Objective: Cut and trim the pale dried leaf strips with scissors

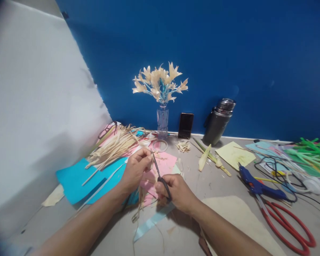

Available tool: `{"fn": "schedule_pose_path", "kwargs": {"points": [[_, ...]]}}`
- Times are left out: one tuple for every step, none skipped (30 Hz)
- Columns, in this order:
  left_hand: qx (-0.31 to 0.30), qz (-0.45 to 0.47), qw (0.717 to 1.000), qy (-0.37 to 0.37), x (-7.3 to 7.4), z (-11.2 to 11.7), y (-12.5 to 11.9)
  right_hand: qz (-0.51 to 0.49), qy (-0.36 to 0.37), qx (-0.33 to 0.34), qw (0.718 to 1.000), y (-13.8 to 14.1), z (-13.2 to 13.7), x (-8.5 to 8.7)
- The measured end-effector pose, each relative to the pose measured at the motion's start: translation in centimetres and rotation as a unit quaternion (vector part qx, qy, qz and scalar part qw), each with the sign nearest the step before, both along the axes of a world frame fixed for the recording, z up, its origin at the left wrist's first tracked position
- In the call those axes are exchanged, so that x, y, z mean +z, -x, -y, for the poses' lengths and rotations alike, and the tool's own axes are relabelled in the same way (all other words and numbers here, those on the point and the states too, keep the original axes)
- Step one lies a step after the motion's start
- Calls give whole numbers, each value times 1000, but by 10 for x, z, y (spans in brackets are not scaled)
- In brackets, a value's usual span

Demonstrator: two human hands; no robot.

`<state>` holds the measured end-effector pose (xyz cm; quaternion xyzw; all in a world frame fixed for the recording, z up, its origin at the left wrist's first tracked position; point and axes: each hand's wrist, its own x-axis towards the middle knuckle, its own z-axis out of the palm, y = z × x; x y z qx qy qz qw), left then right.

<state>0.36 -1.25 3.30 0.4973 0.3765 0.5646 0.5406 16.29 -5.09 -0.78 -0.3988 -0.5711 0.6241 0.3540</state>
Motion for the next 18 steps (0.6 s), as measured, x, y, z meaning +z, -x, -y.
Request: {"fn": "schedule_pose_path", "kwargs": {"points": [[-1, 0, 1000, 3, 0, 0, 0, -5, -1, 4, 1000, 0, 0, 0], [-2, 0, 1000, 5, 0, 1, 0, -11, 1, 10, 1000, 0, 1, 1], [-2, 1, 1000, 6, 0, 1, 0, -18, 4, 14, 1000, 1, 1, 2], [-1, 3, 1000, 7, 0, 1, 0, -25, 9, 18, 999, 1, 1, 2], [2, 4, 1000, 5, 0, 2, 0, -32, 16, 19, 999, 2, 2, 3], [4, 6, 1000, 3, 0, 2, -1, -38, 22, 19, 999, 2, 2, 4], [7, 6, 1000, 0, -1, 2, -1, -41, 26, 18, 999, 2, 2, 4], [9, 6, 1000, -4, -1, 3, -1, -44, 29, 16, 998, 3, 2, 4], [11, 6, 1000, -7, -2, 3, -2, -47, 29, 16, 998, 3, 2, 4], [13, 6, 1000, -8, -3, 3, -2, -48, 29, 15, 998, 3, 2, 3], [16, 6, 1000, -9, -3, 3, -3, -46, 29, 14, 998, 3, 2, 3], [18, 7, 1000, -8, -4, 3, -3, -41, 29, 13, 999, 3, 2, 2], [19, 8, 1000, -5, -5, 3, -3, -37, 27, 13, 999, 3, 2, 2], [20, 10, 1000, -1, -5, 3, -3, -31, 25, 13, 999, 3, 2, 1], [19, 14, 1000, 4, -6, 3, -4, -24, 23, 11, 999, 3, 2, 1], [18, 18, 1000, 8, -6, 3, -4, -19, 18, 11, 1000, 2, 1, 0], [16, 23, 1000, 12, -7, 3, -4, -15, 14, 10, 1000, 2, 1, -1], [16, 28, 999, 16, -7, 3, -4, -14, 10, 9, 1000, 2, 1, -2]]}}
